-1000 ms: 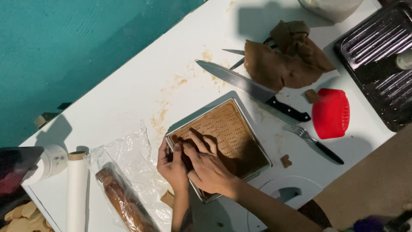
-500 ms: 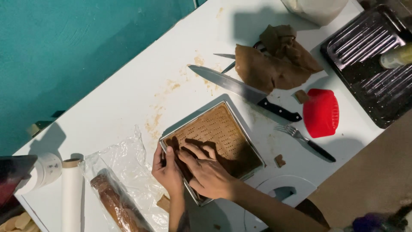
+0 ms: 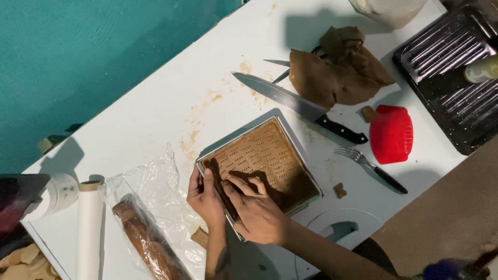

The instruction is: Lining a square baking pan with strips of brown dough, pressing them into place with hands and a scraper.

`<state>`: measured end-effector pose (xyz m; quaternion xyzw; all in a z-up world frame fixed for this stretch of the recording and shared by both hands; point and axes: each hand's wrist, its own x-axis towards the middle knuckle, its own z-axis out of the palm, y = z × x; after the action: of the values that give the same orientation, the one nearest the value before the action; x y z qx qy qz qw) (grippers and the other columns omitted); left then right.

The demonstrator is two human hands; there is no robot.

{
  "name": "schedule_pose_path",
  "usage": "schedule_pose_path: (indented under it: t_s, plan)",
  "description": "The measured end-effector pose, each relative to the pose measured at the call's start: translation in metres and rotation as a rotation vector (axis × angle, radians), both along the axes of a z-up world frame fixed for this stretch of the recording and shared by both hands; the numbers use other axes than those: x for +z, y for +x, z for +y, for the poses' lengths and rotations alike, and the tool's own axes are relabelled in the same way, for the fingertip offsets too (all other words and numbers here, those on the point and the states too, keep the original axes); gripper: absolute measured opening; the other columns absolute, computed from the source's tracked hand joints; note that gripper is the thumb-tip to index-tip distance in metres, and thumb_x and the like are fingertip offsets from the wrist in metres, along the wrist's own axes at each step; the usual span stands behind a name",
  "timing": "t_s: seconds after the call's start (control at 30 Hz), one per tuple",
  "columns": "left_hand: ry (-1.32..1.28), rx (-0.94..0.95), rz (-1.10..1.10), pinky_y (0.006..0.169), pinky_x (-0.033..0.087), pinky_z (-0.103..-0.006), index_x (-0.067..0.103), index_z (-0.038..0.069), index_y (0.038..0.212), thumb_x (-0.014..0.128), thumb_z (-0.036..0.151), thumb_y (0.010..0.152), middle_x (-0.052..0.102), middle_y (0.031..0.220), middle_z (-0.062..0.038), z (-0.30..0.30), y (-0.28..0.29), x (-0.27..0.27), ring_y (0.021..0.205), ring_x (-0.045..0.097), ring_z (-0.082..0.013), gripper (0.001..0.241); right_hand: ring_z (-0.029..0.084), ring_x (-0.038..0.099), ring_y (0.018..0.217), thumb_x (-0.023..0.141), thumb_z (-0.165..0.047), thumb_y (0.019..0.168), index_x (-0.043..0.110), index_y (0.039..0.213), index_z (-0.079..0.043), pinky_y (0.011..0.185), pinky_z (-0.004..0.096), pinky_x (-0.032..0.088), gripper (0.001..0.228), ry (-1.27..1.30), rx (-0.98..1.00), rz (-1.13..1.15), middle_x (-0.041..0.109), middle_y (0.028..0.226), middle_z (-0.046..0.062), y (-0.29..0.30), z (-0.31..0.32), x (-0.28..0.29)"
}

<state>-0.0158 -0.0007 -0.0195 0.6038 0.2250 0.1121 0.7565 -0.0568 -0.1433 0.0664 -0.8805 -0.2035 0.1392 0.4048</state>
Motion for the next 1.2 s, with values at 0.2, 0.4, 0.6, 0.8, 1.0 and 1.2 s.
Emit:
schedule_pose_path:
  t_s: [0.2, 0.4, 0.6, 0.8, 1.0, 1.2]
  plan:
    - [0.029, -0.008, 0.039, 0.089, 0.054, -0.0249, 0.063, -0.007, 0.136, 0.068, 0.009, 0.099, 0.074, 0.116, -0.011, 0.002, -0.001, 0.003, 0.099, 0.066, -0.0119, 0.041, 0.042, 0.024, 0.156, 0.063, -0.018, 0.081, 0.033, 0.150, 0.013, 0.118, 0.063, 0.012, 0.082, 0.005, 0.049, -0.098, 0.053, 0.141, 0.035, -0.006, -0.010, 0.001]
    - [-0.002, 0.001, -0.012, 0.091, 0.054, -0.0251, 0.063, -0.008, 0.135, 0.068, 0.007, 0.099, 0.073, 0.118, -0.011, 0.002, 0.000, -0.005, 0.101, 0.066, -0.0122, 0.039, 0.041, 0.025, 0.156, 0.067, -0.023, 0.077, 0.037, 0.145, 0.016, 0.121, 0.063, 0.012, 0.084, 0.014, 0.076, -0.129, 0.047, 0.148, 0.037, -0.015, -0.008, 0.002]
    - [0.026, -0.006, -0.044, 0.092, 0.052, -0.0247, 0.062, -0.008, 0.135, 0.068, 0.006, 0.100, 0.072, 0.118, -0.010, 0.003, -0.001, -0.008, 0.103, 0.065, -0.0114, 0.039, 0.041, 0.025, 0.155, 0.069, -0.025, 0.079, 0.040, 0.144, 0.017, 0.118, 0.066, 0.009, 0.083, -0.011, 0.095, -0.056, 0.045, 0.148, 0.035, -0.023, -0.010, 0.011]
    - [0.006, 0.004, -0.044, 0.091, 0.053, -0.0256, 0.063, -0.008, 0.135, 0.069, 0.008, 0.099, 0.072, 0.117, -0.009, 0.001, -0.002, -0.006, 0.100, 0.064, -0.0113, 0.040, 0.043, 0.027, 0.155, 0.068, -0.028, 0.077, 0.040, 0.143, 0.018, 0.123, 0.066, 0.010, 0.085, -0.034, 0.100, -0.154, 0.047, 0.147, 0.034, -0.028, -0.010, 0.009]
    - [0.048, -0.002, -0.018, 0.091, 0.053, -0.0253, 0.063, -0.007, 0.135, 0.068, 0.011, 0.099, 0.072, 0.117, -0.008, -0.002, 0.000, 0.005, 0.101, 0.065, -0.0109, 0.040, 0.042, 0.029, 0.155, 0.070, -0.032, 0.082, 0.043, 0.140, 0.017, 0.124, 0.067, 0.007, 0.081, -0.026, 0.103, -0.184, 0.052, 0.143, 0.032, -0.034, -0.013, 0.007]
    - [0.084, 0.002, -0.007, 0.086, 0.052, -0.0241, 0.063, -0.006, 0.136, 0.070, 0.012, 0.099, 0.072, 0.114, -0.007, -0.001, -0.003, 0.003, 0.097, 0.063, -0.0099, 0.042, 0.042, 0.030, 0.153, 0.072, -0.035, 0.084, 0.042, 0.142, 0.018, 0.122, 0.067, 0.002, 0.084, 0.045, 0.128, -0.094, 0.052, 0.143, 0.035, -0.037, -0.021, 0.016]
